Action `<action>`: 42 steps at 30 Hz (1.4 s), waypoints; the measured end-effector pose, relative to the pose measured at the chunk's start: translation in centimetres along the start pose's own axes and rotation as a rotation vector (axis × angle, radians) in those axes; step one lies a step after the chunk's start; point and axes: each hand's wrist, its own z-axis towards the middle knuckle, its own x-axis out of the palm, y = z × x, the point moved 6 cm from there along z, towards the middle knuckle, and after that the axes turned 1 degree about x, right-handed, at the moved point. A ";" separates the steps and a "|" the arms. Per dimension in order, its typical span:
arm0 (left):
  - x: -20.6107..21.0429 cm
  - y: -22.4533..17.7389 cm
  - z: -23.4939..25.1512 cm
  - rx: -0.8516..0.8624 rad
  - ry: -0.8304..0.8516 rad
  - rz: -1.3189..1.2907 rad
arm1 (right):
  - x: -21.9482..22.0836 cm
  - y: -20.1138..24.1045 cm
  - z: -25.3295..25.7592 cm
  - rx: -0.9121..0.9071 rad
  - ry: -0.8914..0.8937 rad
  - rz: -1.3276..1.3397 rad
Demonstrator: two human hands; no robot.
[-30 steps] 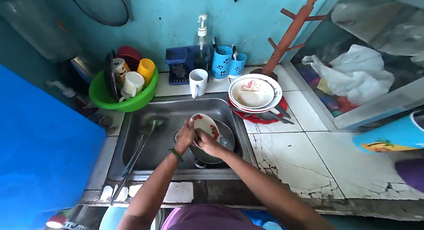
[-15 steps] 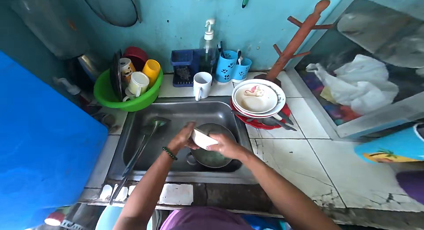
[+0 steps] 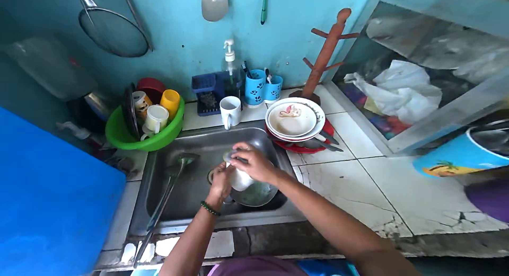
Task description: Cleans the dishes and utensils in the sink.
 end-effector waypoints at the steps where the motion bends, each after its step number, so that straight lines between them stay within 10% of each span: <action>1: 0.3 -0.1 -0.2 0.012 0.003 -0.011 | 0.8 0.4 -0.1 -0.063 -0.017 -0.085; 4: 1.1 -0.5 -1.4 0.027 0.055 -0.014 | 0.8 -0.7 0.4 -0.107 -0.113 -0.123; 10: 0.5 -1.0 -2.4 0.066 0.117 -0.027 | -1.5 -4.2 1.8 0.397 -0.180 0.329; 15: 0.8 -1.6 -1.9 0.007 0.188 0.124 | 0.4 0.4 1.5 -0.124 -0.161 -0.108; 20: 0.2 -1.3 -2.7 0.052 0.135 0.014 | -0.5 -5.4 0.7 0.589 -0.218 0.379; 25: 0.7 -1.9 -2.4 -0.011 0.204 0.147 | 0.8 1.2 1.1 -0.067 -0.246 -0.174; 30: -0.2 -1.7 -2.7 -0.045 -0.066 -0.130 | 0.5 -3.9 0.3 0.246 -0.273 0.315; 36: 0.7 -2.0 -3.1 0.061 -0.065 -0.017 | 3.1 -0.6 -1.4 -0.482 -0.512 0.103; 42: 2.1 -3.2 -6.7 0.671 0.085 0.459 | 7.3 -3.7 -1.9 0.628 -0.347 1.451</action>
